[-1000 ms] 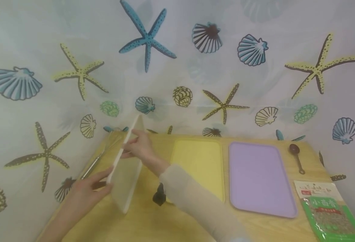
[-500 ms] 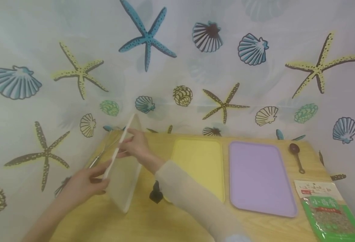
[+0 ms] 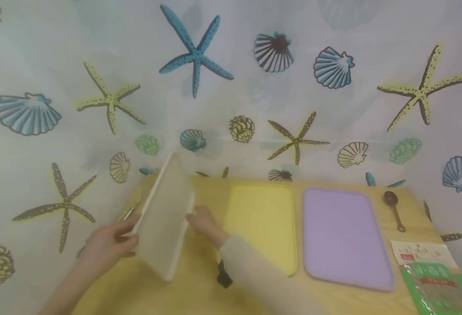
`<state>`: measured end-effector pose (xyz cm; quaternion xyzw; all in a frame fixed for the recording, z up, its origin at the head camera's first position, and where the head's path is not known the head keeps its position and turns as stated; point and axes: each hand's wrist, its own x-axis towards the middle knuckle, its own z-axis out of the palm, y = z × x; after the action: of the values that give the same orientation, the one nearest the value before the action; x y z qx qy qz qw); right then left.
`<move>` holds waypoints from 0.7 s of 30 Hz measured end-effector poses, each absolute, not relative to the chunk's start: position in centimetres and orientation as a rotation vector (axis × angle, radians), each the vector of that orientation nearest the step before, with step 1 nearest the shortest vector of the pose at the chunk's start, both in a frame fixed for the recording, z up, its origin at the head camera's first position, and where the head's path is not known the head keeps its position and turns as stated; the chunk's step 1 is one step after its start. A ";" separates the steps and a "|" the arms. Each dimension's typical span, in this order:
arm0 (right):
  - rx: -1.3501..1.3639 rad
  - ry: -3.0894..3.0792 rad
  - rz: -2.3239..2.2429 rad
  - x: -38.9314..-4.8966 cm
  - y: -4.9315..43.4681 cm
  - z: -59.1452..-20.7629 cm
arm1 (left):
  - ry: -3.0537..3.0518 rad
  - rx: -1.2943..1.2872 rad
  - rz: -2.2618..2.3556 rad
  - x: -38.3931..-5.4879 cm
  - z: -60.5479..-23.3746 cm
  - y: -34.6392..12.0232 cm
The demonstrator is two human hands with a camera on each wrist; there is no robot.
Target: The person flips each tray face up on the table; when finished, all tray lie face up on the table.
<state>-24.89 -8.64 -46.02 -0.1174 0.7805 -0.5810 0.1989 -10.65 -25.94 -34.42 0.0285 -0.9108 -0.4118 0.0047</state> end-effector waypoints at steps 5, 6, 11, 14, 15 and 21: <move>-0.275 2.232 -1.520 -24.4 -8.3 -49.1 | -2.818 0.128 -1.445 -10.7 -35.1 -26.8; -0.247 2.209 -1.536 -24.3 -8.3 -49.4 | -2.813 0.138 -1.469 -10.7 -35.2 -27.2; -0.161 2.089 -1.623 -24.1 -8.6 -49.9 | -2.797 0.179 -1.596 -10.9 -35.7 -28.8; -0.176 2.074 -1.643 -24.1 -8.6 -50.0 | -2.757 0.188 -1.692 -11.2 -36.0 -29.8; -0.190 2.081 -1.639 -24.1 -8.6 -50.0 | -2.744 0.188 -1.715 -11.4 -36.1 -30.1; -0.175 2.090 -1.686 -24.5 -8.8 -50.4 | -2.687 0.159 -1.811 -12.0 -36.5 -31.9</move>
<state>-24.46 -8.82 -50.40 -0.0633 0.7571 -0.6107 0.2233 -12.02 -31.94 -36.52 0.0490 -0.8271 -0.5576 -0.0513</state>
